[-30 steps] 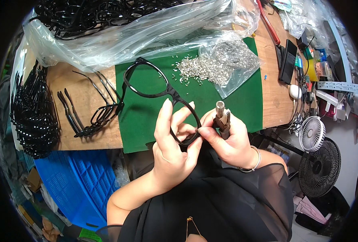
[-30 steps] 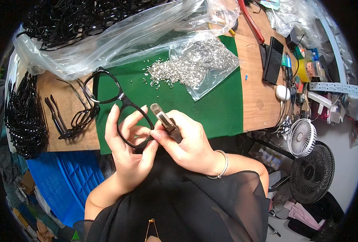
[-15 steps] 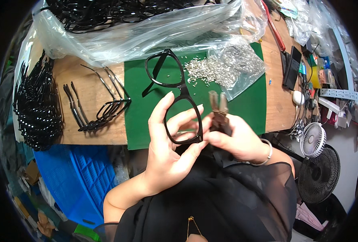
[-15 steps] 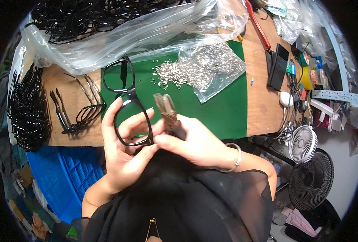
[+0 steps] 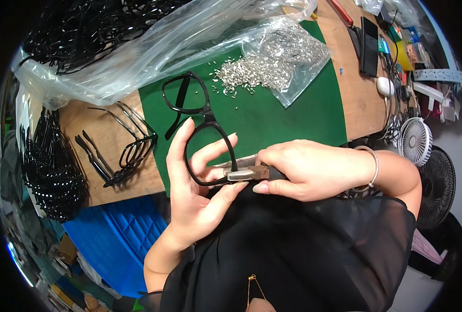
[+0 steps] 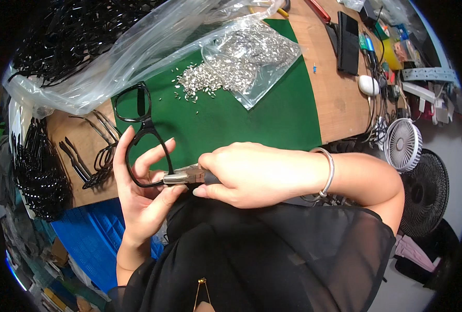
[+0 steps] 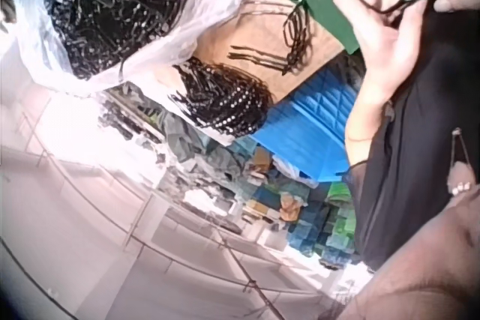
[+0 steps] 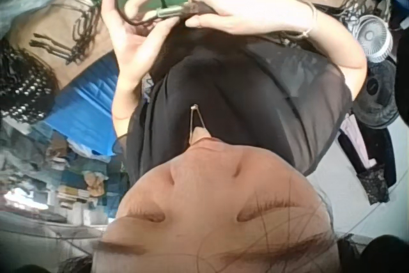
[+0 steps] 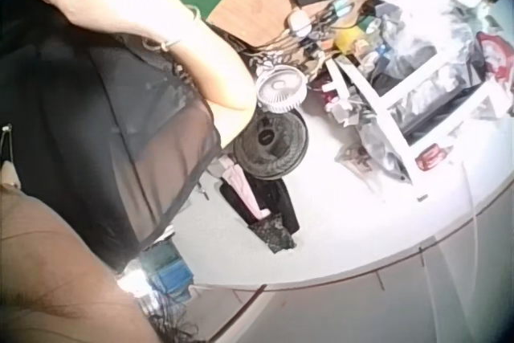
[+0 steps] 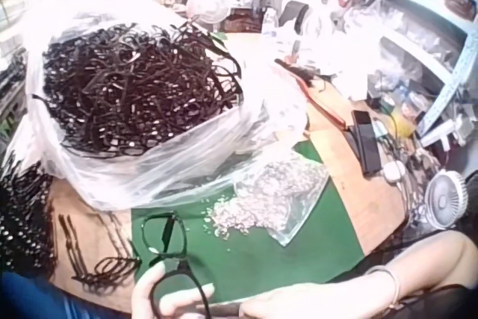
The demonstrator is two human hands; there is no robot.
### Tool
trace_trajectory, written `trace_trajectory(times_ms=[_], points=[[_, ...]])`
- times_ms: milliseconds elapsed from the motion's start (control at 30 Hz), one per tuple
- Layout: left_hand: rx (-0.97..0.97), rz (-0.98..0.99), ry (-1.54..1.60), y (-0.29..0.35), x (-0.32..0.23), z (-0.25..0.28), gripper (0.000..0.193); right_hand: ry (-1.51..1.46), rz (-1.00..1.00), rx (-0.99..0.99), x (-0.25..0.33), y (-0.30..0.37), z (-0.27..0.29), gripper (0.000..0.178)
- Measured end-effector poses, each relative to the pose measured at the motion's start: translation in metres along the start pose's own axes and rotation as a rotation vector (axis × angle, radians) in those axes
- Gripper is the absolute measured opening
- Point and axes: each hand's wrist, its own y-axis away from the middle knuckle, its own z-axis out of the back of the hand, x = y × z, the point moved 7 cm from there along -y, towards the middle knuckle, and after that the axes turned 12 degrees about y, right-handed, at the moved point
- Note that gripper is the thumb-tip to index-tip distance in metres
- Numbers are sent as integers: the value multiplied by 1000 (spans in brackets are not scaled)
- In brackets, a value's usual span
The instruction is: The person repeatedly picks up black eyeglass frames from a plastic bag and uses pliers to press or adjust the hinge area of each frame. After each adjustment, the frame is placed on the table. The process is repeated for multiple frames throughout the clip.
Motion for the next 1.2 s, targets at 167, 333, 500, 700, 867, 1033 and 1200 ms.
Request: trace_trajectory(times_ms=[167,333,500,700,867,1033,1200], points=[[20,47,-51,1,7,2,88,127,-98,22,-7,-3,-4,31],[-25,94,-7,-2,3,4,86,108,-62,50,-11,-8,4,30],[-28,85,0,-12,7,7,85,315,0,-409,-46,-23,19,36],[79,-16,79,17,6,16,86,766,-91,-542,-52,-47,-2,47],[-61,29,105,41,11,18,75,558,-119,-554,-51,-29,18,44],[-160,110,274,24,22,12,93,340,-147,-629,-81,-60,19,14],[-39,308,586,29,26,12,48,418,-135,-621,-78,-64,19,15]])
